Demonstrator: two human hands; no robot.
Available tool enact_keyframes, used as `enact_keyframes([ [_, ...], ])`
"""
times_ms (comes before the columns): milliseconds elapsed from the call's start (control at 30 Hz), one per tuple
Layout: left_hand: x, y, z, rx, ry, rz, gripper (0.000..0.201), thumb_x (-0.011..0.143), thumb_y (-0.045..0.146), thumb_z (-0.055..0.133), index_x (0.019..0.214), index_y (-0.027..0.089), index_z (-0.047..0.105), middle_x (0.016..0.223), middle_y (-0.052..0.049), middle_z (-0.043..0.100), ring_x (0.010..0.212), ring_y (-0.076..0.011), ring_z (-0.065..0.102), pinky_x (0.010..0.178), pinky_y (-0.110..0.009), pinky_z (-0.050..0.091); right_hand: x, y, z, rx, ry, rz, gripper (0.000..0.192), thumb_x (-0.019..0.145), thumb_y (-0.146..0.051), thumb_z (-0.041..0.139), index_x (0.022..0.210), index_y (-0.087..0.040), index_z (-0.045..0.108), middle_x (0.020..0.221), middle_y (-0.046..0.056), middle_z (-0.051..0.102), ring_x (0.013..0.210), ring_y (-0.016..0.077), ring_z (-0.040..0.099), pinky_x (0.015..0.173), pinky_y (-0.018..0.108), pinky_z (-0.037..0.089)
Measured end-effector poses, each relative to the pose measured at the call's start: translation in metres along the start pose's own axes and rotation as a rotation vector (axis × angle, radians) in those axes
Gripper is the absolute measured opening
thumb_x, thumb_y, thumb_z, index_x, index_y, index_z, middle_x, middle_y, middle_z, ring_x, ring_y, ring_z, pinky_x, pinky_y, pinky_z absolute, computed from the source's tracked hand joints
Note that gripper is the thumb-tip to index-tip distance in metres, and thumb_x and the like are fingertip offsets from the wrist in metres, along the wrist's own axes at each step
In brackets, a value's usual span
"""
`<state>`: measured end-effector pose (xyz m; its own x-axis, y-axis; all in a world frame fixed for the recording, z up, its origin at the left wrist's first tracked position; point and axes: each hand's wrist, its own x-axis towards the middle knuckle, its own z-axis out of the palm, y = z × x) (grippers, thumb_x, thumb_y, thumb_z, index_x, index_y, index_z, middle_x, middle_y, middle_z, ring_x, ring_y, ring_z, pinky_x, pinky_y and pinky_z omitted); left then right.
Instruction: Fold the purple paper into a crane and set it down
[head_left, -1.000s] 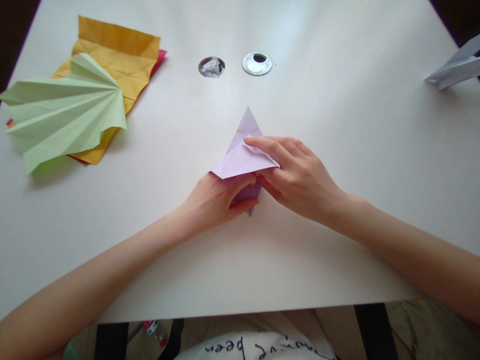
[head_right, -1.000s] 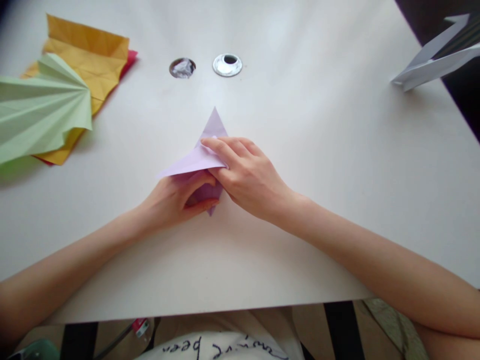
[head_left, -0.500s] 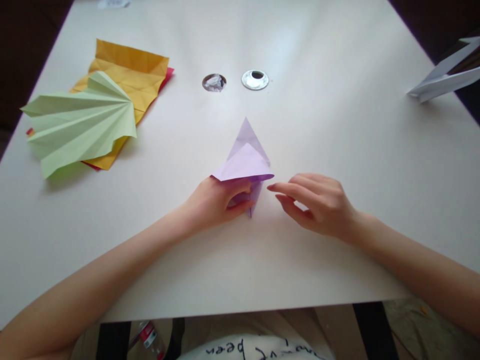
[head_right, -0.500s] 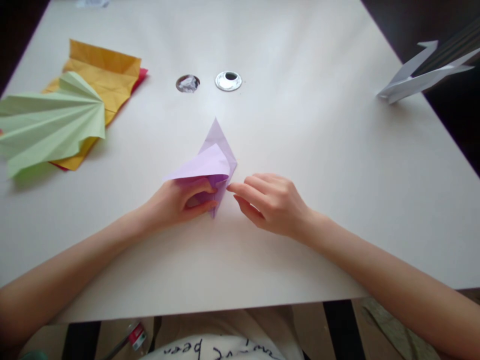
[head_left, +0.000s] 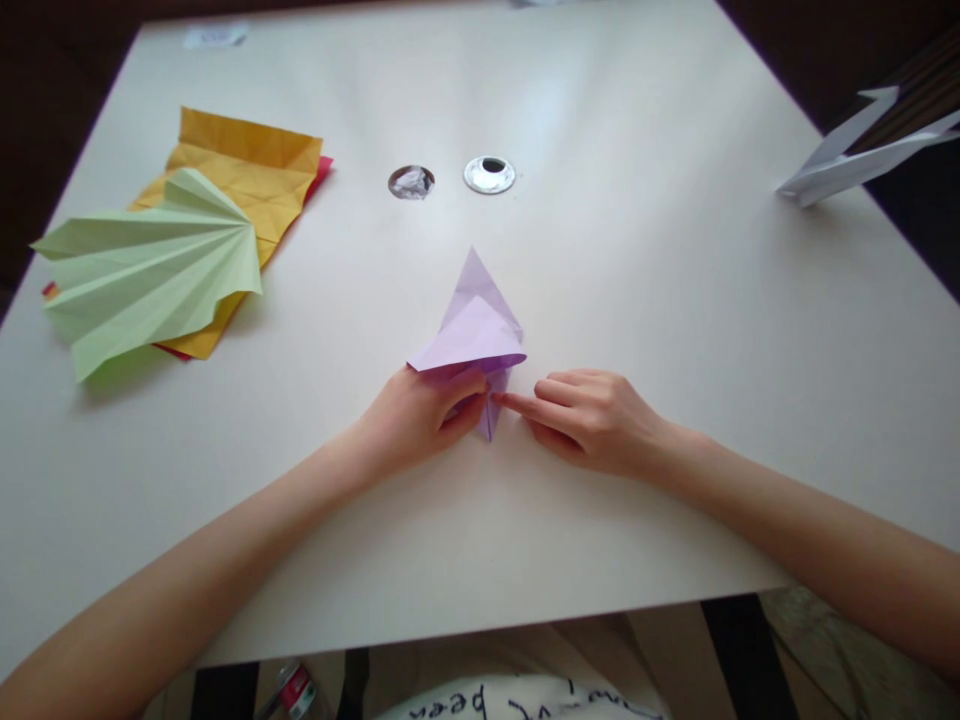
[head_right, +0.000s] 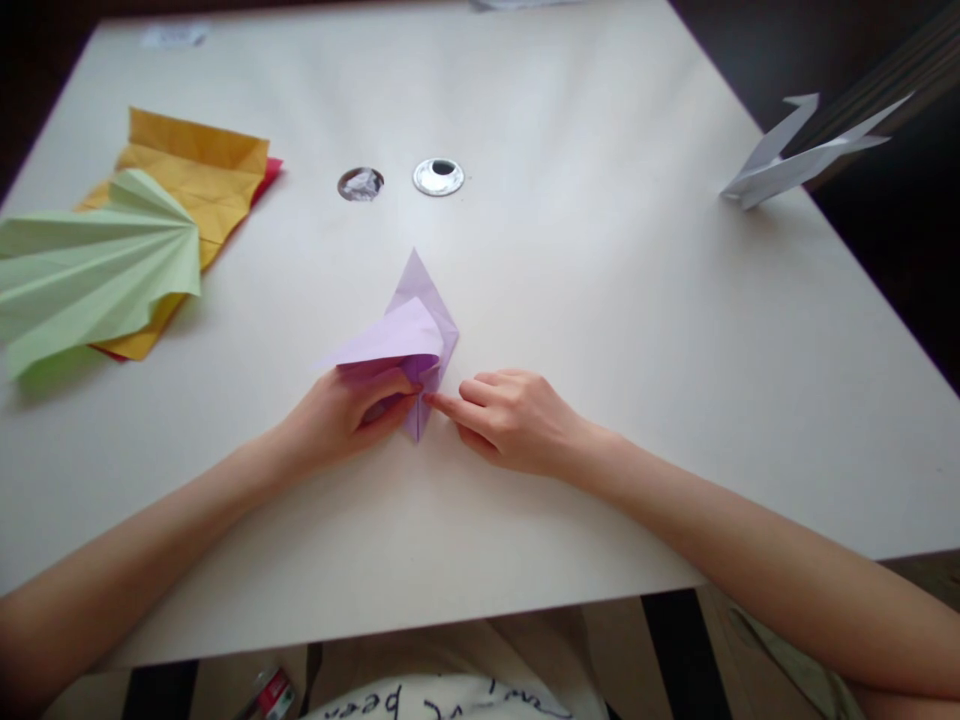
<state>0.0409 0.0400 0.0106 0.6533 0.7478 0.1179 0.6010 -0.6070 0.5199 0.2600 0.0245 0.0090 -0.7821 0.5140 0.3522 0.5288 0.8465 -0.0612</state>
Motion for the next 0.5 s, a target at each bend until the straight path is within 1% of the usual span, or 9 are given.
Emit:
enact_keyframes([
  [133,0.001,0.003,0.000,-0.014,-0.011,-0.068,0.015,0.083,0.018,0.047,0.075,0.017,0.059,0.070,-0.001,0.059,0.061,-0.0117,0.050,0.054,-0.022,0.034,0.002,-0.010,0.000,-0.004,-0.016,0.062,0.025,0.083,-0.014,0.045,0.100,-0.011,0.063,0.057,-0.001,0.054,0.054,0.0113,0.045,0.050,0.026,0.031],
  [233,0.001,0.005,0.000,-0.024,-0.019,-0.104,0.016,0.083,0.018,0.048,0.071,0.017,0.058,0.065,0.001,0.057,0.057,-0.0104,0.048,0.052,-0.021,0.033,0.002,-0.016,0.001,0.004,-0.016,0.051,0.025,0.083,-0.014,0.045,0.100,-0.012,0.063,0.059,0.000,0.055,0.052,0.0114,0.044,0.050,0.027,0.030],
  [300,0.001,0.005,0.000,-0.053,-0.022,-0.122,0.013,0.082,0.018,0.049,0.073,0.017,0.058,0.065,0.001,0.058,0.056,-0.0101,0.048,0.051,-0.021,0.034,0.001,-0.017,0.001,0.018,-0.024,0.062,0.025,0.083,-0.013,0.045,0.099,-0.013,0.063,0.059,-0.001,0.055,0.052,0.0113,0.044,0.049,0.027,0.029],
  [367,0.002,0.005,0.000,-0.100,-0.024,-0.156,0.009,0.082,0.020,0.050,0.079,0.017,0.058,0.070,0.001,0.060,0.058,-0.0105,0.051,0.052,-0.021,0.036,0.001,-0.018,0.001,0.037,-0.039,0.084,0.023,0.083,-0.013,0.046,0.097,-0.013,0.064,0.059,-0.001,0.055,0.052,0.0113,0.044,0.050,0.027,0.029],
  [400,0.003,0.006,0.000,-0.112,-0.008,-0.181,0.007,0.081,0.021,0.052,0.083,0.017,0.058,0.074,0.000,0.061,0.060,-0.0113,0.053,0.053,-0.021,0.038,0.001,-0.018,0.002,0.044,-0.045,0.089,0.022,0.083,-0.013,0.046,0.096,-0.013,0.064,0.059,-0.001,0.055,0.052,0.0112,0.044,0.050,0.027,0.029],
  [500,0.010,0.010,0.001,-0.055,0.098,-0.248,0.017,0.078,0.024,0.058,0.092,0.016,0.055,0.081,-0.003,0.061,0.067,-0.0146,0.055,0.057,-0.024,0.041,0.000,-0.017,0.004,0.041,-0.043,0.083,0.022,0.084,-0.013,0.045,0.097,-0.013,0.062,0.060,0.000,0.055,0.053,0.0109,0.044,0.051,0.027,0.028],
])
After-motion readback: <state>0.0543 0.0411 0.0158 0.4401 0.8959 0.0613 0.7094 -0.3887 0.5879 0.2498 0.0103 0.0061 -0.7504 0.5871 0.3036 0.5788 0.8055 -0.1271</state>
